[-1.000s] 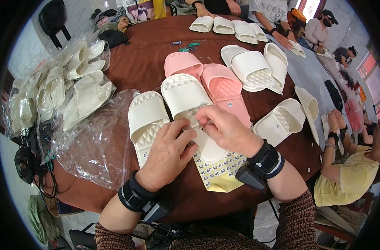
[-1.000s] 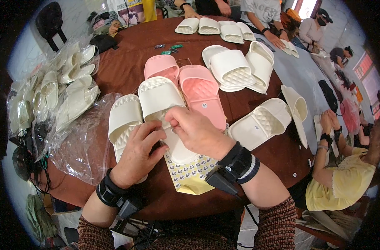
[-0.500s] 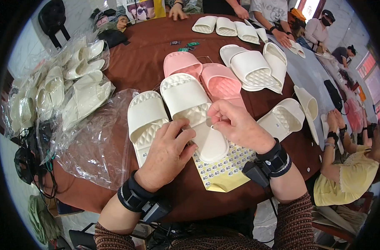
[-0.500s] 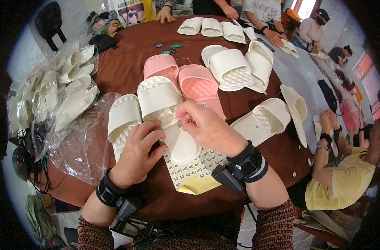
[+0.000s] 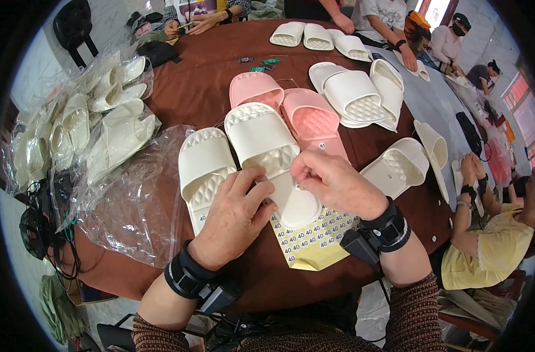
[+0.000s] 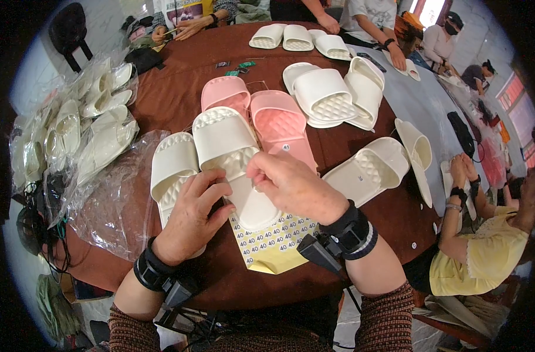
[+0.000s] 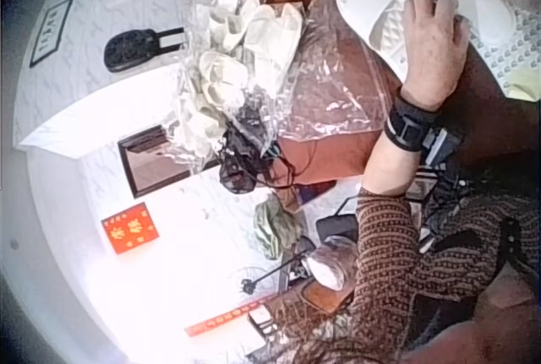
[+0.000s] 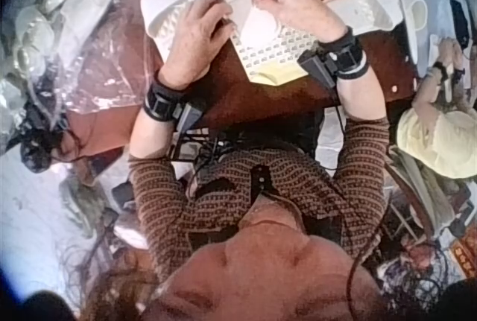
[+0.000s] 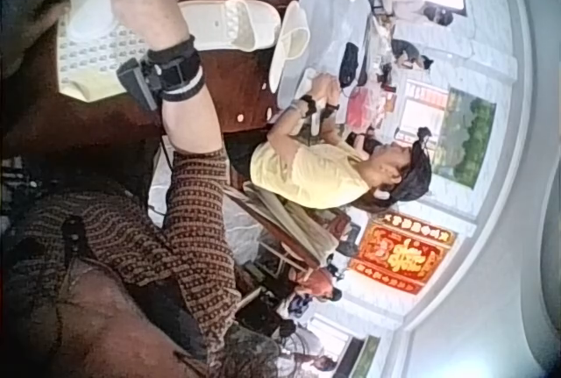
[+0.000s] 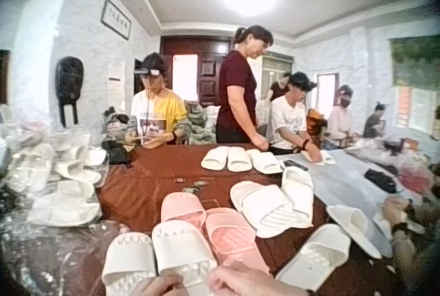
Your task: Inspecting plastic slides for quality, applying tags, and placing them into individual plastic bags.
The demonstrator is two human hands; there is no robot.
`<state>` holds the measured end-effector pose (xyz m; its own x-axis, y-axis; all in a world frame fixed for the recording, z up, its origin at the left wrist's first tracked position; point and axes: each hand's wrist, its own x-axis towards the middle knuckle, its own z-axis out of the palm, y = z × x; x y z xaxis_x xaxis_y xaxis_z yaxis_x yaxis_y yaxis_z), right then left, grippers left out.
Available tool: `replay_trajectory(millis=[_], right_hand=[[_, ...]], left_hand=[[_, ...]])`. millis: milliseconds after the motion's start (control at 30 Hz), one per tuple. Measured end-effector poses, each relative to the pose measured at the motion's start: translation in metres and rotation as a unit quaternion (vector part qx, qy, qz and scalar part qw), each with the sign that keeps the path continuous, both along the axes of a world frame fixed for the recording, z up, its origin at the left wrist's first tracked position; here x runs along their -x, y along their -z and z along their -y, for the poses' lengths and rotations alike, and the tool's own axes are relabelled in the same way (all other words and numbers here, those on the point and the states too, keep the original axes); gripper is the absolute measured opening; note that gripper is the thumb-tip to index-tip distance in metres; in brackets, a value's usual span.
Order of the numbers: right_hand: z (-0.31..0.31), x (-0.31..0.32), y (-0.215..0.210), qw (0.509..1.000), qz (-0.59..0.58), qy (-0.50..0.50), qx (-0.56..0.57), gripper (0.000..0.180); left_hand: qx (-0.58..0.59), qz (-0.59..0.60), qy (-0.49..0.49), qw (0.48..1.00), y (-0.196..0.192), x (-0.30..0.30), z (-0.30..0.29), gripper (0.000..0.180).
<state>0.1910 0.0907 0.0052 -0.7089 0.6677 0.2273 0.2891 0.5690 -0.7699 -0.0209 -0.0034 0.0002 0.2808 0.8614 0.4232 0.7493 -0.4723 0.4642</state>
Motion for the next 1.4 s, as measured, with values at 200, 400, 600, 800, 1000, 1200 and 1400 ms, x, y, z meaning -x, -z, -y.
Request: replay_trajectory(millis=[200,400,600,800,1000,1200,1400], right_hand=[[0.004,0.004,-0.002,0.999,0.026,0.004,-0.031,0.013],[0.007,0.005,-0.001,0.996,0.036,0.011,-0.078,0.014],[0.008,0.005,0.000,0.997,0.031,0.016,-0.072,0.015],[0.007,0.007,0.000,0.998,0.029,0.028,-0.056,0.020],[0.000,0.009,0.006,0.999,-0.021,0.035,0.032,0.021],[0.004,0.012,0.009,0.997,0.003,0.074,-0.033,0.020],[0.001,0.013,0.011,0.995,-0.007,0.089,-0.046,0.019]], left_hand=[[0.000,0.002,-0.001,1.000,0.001,0.000,0.000,0.031],[-0.002,0.003,0.001,1.000,0.000,0.000,0.000,0.031],[0.001,0.003,0.003,1.000,0.000,-0.001,0.000,0.031],[0.006,0.001,0.000,1.000,-0.001,-0.001,0.000,0.030],[0.002,0.001,-0.002,1.000,0.000,-0.001,0.000,0.030],[-0.002,-0.004,-0.002,1.000,0.000,-0.001,0.000,0.030],[0.005,0.000,0.000,1.000,-0.001,-0.001,0.001,0.030]])
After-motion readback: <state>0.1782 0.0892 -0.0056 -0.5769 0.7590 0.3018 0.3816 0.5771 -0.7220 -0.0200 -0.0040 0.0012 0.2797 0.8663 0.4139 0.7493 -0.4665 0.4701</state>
